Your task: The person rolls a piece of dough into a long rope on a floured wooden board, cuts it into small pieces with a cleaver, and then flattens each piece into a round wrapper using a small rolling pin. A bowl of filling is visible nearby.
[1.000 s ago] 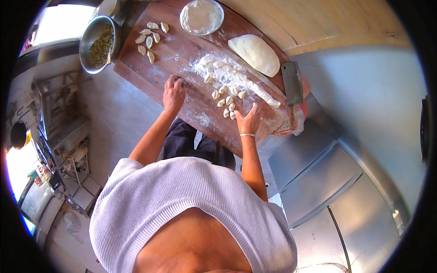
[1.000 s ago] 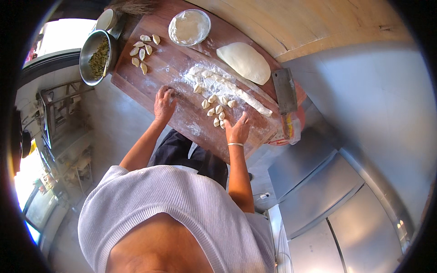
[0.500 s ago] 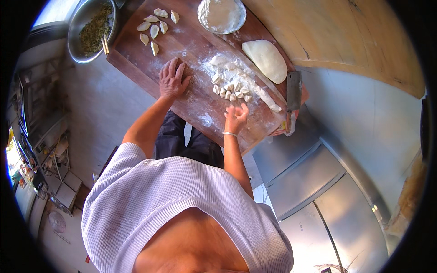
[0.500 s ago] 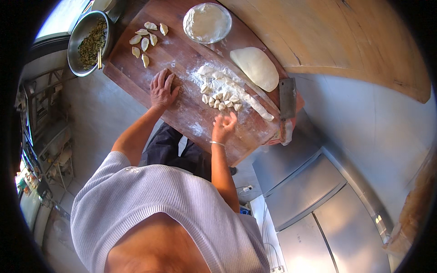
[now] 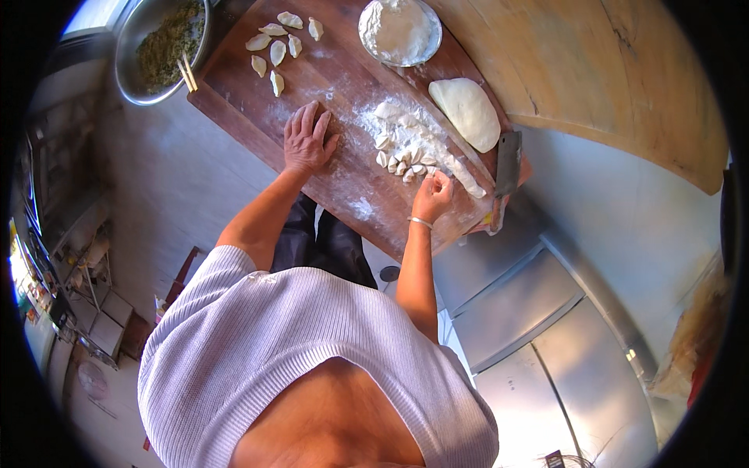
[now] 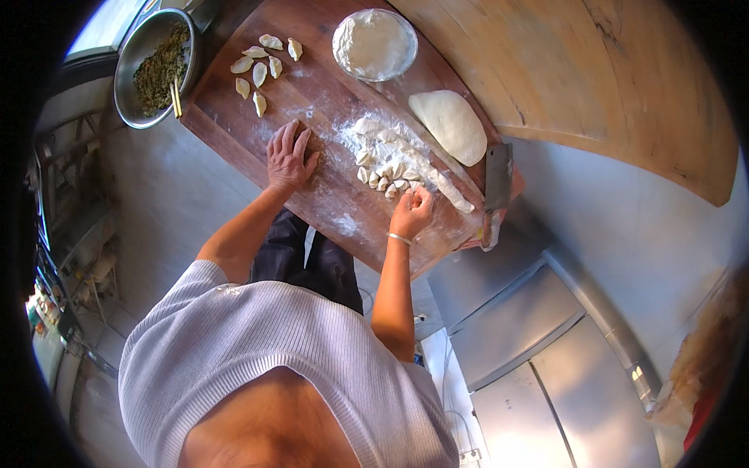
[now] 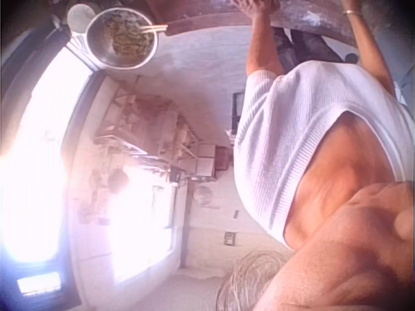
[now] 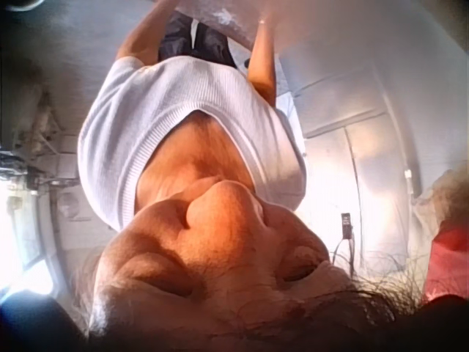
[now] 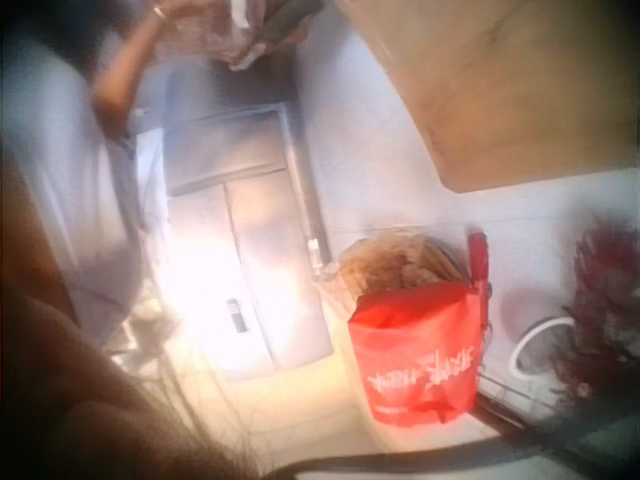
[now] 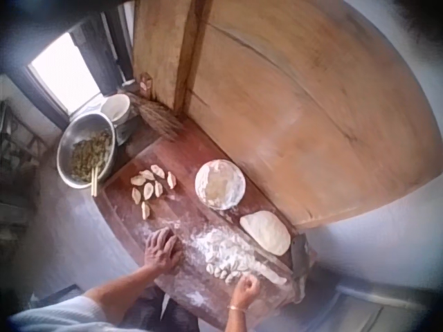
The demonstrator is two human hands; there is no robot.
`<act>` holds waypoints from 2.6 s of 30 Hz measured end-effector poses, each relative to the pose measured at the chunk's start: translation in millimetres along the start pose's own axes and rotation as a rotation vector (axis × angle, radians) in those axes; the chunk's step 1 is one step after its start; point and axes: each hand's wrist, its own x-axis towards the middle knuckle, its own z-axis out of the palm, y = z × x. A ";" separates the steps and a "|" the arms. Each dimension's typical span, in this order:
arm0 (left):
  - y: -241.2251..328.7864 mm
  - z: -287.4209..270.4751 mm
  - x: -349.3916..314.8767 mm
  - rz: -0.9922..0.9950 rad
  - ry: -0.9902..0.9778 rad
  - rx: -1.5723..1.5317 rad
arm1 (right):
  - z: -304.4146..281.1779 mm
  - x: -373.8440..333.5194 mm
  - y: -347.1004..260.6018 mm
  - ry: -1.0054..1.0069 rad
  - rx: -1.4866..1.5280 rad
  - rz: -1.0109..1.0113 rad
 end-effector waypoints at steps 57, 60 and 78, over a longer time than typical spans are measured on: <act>1.2 1.8 -4.3 -0.005 0.049 0.050 | -9.8 15.8 -34.6 -0.220 -0.080 -0.119; 1.0 1.9 -4.5 -0.007 0.037 0.065 | -27.8 17.9 -29.6 -0.167 -0.078 -0.198; 2.4 2.6 -3.5 -0.010 -0.005 0.083 | -37.4 129.2 21.7 -0.321 -0.867 -0.236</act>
